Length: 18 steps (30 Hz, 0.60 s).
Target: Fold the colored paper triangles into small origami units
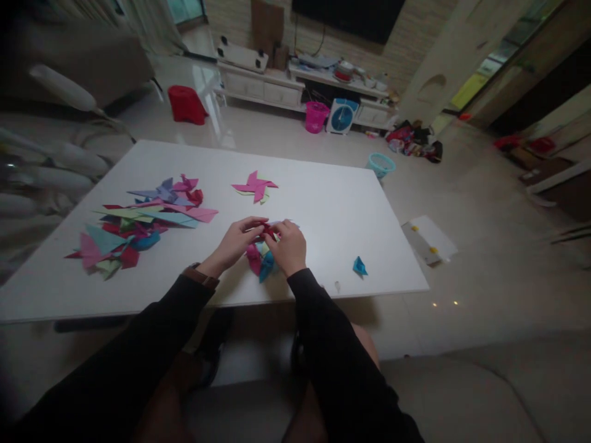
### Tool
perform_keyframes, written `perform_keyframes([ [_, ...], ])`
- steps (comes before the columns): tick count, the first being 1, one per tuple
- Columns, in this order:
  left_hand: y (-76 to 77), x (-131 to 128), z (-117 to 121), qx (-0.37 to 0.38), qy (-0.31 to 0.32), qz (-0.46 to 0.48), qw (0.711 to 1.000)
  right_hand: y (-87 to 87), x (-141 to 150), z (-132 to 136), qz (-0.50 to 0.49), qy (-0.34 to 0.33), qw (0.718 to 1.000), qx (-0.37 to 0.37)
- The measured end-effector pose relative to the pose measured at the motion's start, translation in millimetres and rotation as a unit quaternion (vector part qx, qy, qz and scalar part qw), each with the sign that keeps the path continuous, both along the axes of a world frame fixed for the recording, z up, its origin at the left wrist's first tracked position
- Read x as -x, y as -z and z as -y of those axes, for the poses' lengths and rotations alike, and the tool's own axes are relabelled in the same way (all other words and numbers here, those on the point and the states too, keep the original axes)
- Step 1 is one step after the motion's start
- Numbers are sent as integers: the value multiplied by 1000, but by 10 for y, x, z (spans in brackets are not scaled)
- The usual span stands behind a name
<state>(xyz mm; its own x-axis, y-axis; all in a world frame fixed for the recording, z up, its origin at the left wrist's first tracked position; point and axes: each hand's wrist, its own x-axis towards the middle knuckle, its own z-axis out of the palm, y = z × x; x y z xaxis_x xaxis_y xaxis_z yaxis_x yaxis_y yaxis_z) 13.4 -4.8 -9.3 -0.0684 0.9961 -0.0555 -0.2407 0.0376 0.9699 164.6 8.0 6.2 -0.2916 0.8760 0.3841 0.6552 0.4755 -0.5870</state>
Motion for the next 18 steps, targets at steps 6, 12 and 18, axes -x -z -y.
perform_keyframes([
  [6, -15, -251, 53, 8, 33, -16, 999, -81, -269, 73, 39, 27, 999, 13],
  [12, -66, -334, 48, 57, 0, -24, 998, -59, -1192, -199, 109, 200, 968, 103],
  [18, -3, -188, -38, 76, -36, -71, 994, 343, -2093, -305, 223, 332, 886, 236],
])
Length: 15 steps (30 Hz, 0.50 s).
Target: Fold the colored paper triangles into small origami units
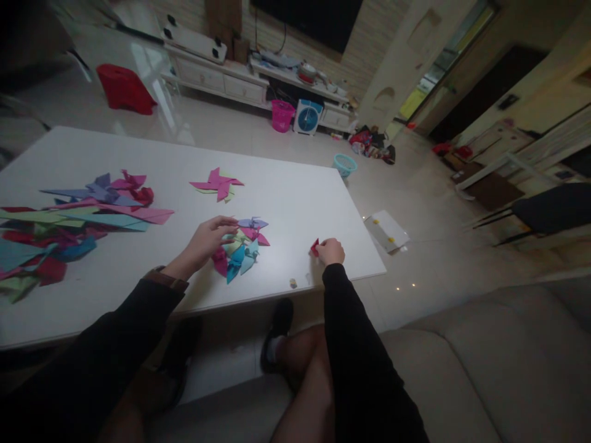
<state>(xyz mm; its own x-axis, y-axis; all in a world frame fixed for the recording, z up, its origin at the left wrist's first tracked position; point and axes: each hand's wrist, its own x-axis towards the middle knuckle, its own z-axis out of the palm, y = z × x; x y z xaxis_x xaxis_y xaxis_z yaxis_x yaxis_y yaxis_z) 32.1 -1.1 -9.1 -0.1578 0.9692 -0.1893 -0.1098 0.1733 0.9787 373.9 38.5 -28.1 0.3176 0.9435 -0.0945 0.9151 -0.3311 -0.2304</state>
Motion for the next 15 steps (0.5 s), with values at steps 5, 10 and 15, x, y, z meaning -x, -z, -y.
perform_keyframes([
  [5, 13, 217, -11, 6, -27, -26, 999, 184, -159, -68, 23, 16, 999, 31],
  [10, 15, 461, 91, 17, -42, -81, 996, 143, -179, -82, 56, 22, 998, 15],
  [15, 23, 778, 204, 34, -56, -159, 985, -26, -4, -12, 45, 28, 997, -55],
])
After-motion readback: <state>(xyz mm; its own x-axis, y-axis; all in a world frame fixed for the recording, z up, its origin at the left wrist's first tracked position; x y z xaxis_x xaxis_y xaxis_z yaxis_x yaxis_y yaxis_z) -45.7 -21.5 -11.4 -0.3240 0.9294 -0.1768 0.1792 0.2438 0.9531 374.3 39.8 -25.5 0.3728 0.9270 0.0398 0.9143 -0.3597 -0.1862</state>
